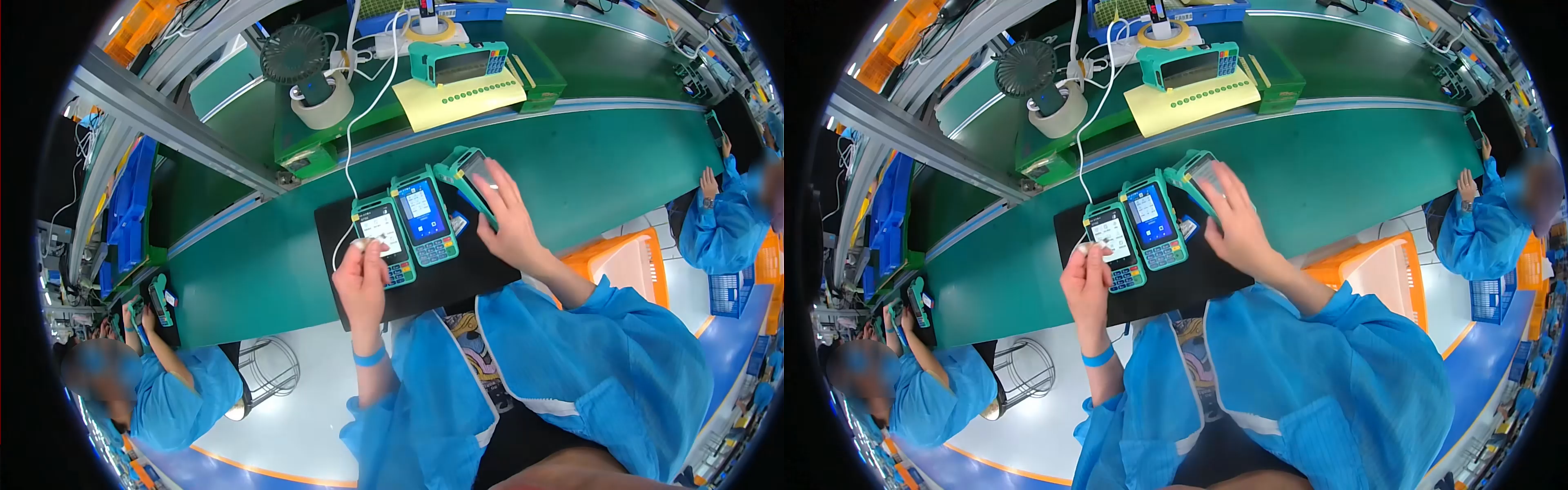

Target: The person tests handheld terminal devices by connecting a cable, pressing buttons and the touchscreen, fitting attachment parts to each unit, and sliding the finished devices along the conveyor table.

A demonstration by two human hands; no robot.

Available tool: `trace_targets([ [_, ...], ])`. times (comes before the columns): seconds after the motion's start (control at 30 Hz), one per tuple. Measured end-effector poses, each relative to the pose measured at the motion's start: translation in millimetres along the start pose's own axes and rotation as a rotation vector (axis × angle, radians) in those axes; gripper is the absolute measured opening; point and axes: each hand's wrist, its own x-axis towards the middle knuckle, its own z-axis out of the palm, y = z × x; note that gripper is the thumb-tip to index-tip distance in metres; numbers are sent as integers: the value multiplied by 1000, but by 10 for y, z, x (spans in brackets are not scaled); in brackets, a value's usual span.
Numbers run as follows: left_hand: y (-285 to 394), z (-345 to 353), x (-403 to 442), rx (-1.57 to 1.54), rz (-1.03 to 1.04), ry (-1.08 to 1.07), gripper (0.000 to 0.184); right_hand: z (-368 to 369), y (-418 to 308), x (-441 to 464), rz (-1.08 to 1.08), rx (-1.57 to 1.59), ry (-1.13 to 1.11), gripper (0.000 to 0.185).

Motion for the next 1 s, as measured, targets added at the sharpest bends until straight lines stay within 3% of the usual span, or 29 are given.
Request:
trace_targets([
  [0.07,-91,-105,-48,72,54,51,23,49,-223,-37,-129,94,-26,82],
  [0.17,-258,-104,-50,120,30,1,27,240,-583,-39,-64,89,-240,101],
  [0.27,-221,-16,-71,101,-87,-68,28,516,-567,26,-60,-58,-157,111],
  [0.4,-257,-33,-52,56,-114,-132,31,479,-494,-2,132,198,-254,110],
  [0.53,-241,80,34,20,-141,-169,32,415,-487,-160,95,376,-219,113],
  [0.83,-67,226,185,197,-201,-343,28,411,-492,-278,117,397,-222,113],
  [1.0,-20,283,196,232,-186,-327,28,393,-499,-250,89,349,-270,112],
])
